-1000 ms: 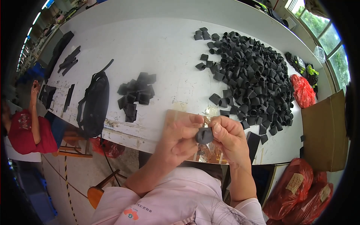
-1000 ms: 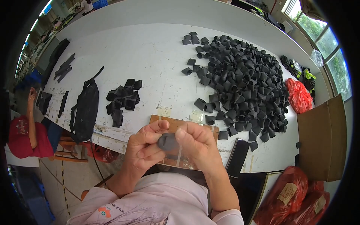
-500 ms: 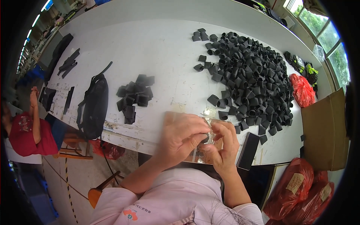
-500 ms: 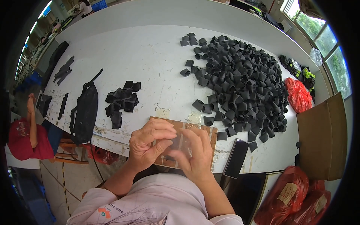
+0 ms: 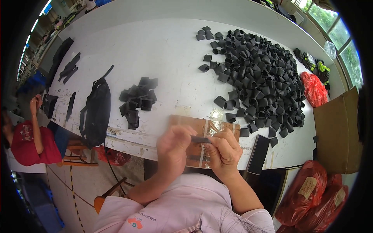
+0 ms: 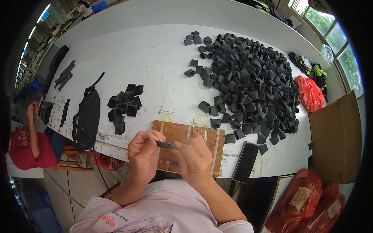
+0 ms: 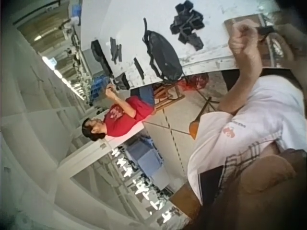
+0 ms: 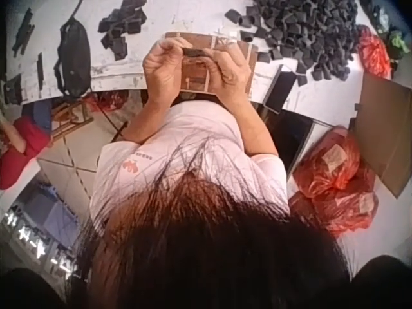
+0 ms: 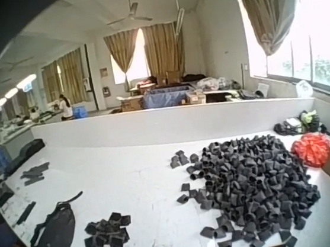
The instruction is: Manually assembling small black plastic components at a manufacturing workshop station.
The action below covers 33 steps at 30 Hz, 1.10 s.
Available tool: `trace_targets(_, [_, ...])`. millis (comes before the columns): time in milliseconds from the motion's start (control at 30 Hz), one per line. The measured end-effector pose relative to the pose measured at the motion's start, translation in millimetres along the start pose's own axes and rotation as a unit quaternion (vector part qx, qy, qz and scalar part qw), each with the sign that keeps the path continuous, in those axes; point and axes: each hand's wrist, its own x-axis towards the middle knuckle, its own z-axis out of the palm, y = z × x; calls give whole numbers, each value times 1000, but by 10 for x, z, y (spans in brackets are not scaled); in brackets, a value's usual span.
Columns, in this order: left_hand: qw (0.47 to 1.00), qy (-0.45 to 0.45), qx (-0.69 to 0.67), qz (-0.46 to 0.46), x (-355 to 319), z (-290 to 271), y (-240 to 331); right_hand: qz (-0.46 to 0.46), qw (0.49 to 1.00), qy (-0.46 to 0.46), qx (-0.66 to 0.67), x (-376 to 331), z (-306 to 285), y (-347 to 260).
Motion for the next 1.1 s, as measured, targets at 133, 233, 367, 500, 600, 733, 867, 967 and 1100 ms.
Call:
trace_targets(133, [1000, -5, 8, 4, -10, -43, -51, -31, 999, 11, -42, 24, 37, -40])
trace_targets(233, [1000, -19, 0, -13, 44, 5, -23, 4, 999, 5, -42, 20, 5, -33])
trace_targets(367, [994, -72, 63, -54, 17, 42, 73, 119, 985, 11, 125, 55, -86, -116])
trace_targets(500, [985, -106, 124, -46, -14, 80, 66, 266, 909, 65, 315, -15, -60, -140])
trace_targets(600, [989, -110, 87, -47, -6, 115, 146, 309, 879, 74, 356, 12, -28, -182])
trace_targets(733, [995, -66, 21, -66, 3, 129, 149, 302, 876, 67, 369, 12, 19, -162])
trace_targets(867, [989, 3, 143, -21, 8, -5, 26, 292, 832, 74, 466, 205, -199, 8])
trace_targets(967, [880, 199, 418, 104, 137, -640, -164, 363, 802, 186, 437, 479, -347, 296])
trace_targets(1100, [637, 304, 692, 152, 325, -1647, -216, 390, 845, 111, 348, -82, -236, 423])
